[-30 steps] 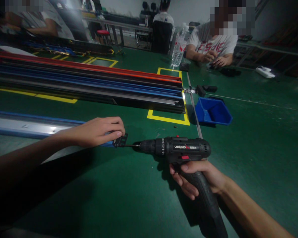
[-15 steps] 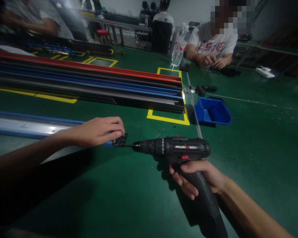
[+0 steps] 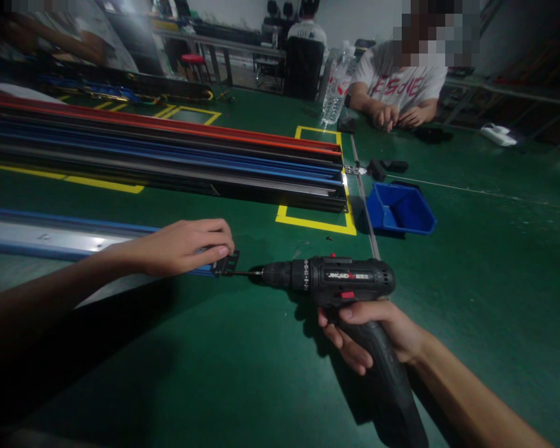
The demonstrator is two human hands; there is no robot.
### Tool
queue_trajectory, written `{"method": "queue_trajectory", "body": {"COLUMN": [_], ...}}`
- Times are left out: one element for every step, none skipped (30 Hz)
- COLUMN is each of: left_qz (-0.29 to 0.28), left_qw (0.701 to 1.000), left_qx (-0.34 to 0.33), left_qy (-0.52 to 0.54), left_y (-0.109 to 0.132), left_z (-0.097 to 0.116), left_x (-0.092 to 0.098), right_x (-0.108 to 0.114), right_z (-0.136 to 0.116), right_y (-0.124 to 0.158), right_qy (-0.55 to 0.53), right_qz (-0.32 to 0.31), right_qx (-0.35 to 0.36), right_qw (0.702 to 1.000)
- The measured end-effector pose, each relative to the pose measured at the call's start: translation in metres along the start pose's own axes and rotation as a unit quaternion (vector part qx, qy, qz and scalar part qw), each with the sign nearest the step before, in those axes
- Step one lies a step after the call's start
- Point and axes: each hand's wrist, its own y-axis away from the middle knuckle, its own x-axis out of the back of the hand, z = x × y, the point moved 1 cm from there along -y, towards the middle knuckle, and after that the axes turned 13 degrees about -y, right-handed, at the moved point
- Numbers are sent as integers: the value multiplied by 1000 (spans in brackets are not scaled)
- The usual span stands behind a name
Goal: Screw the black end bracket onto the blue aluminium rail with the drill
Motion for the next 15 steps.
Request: {"method": "queue_trajectory", "body": {"left_qz": [0, 1, 2, 4, 6, 8, 8, 7, 6, 4, 3, 2, 1, 0, 0], "left_qw": [1000, 1000, 1000, 1000, 1000, 1000, 1000, 1000, 1000, 1000, 1000, 1000, 1000, 1000, 1000], "left_qx": [-1, -2, -2, -3, -3, -3, -4, -5, -6, -8, -9, -10, -10, -10, -10], "left_qy": [1, 1, 1, 2, 3, 5, 6, 6, 5, 3, 1, -2, -4, -5, -6], "left_y": [0, 0, 0, 0, 0, 0, 0, 0, 0, 0, 0, 0, 0, 0, 0], "left_z": [0, 0, 0, 0, 0, 0, 0, 0, 0, 0, 0, 0, 0, 0, 0], "left_x": [0, 0, 0, 0, 0, 0, 0, 0, 0, 0, 0, 0, 0, 0, 0], "right_x": [0, 0, 0, 0, 0, 0, 1, 1, 1, 2, 2, 2, 3, 3, 2], "right_z": [0, 0, 0, 0, 0, 0, -1, -1, 0, 0, 0, 0, 0, -1, -1], "right_y": [0, 0, 0, 0, 0, 0, 0, 1, 1, 1, 1, 1, 0, 0, 0], "right_qy": [1, 0, 0, -1, -2, -2, -4, -5, -6, -7, -7, -8, -7, -6, -6], "right_qz": [1, 1, 1, 2, 3, 3, 3, 2, 2, 3, 3, 4, 3, 3, 3], "right_qx": [1, 3, 3, 3, 3, 2, 1, -1, -3, -5, -6, -6, -7, -7, -6], "right_qw": [1000, 1000, 1000, 1000, 1000, 1000, 1000, 1000, 1000, 1000, 1000, 1000, 1000, 1000, 1000]}}
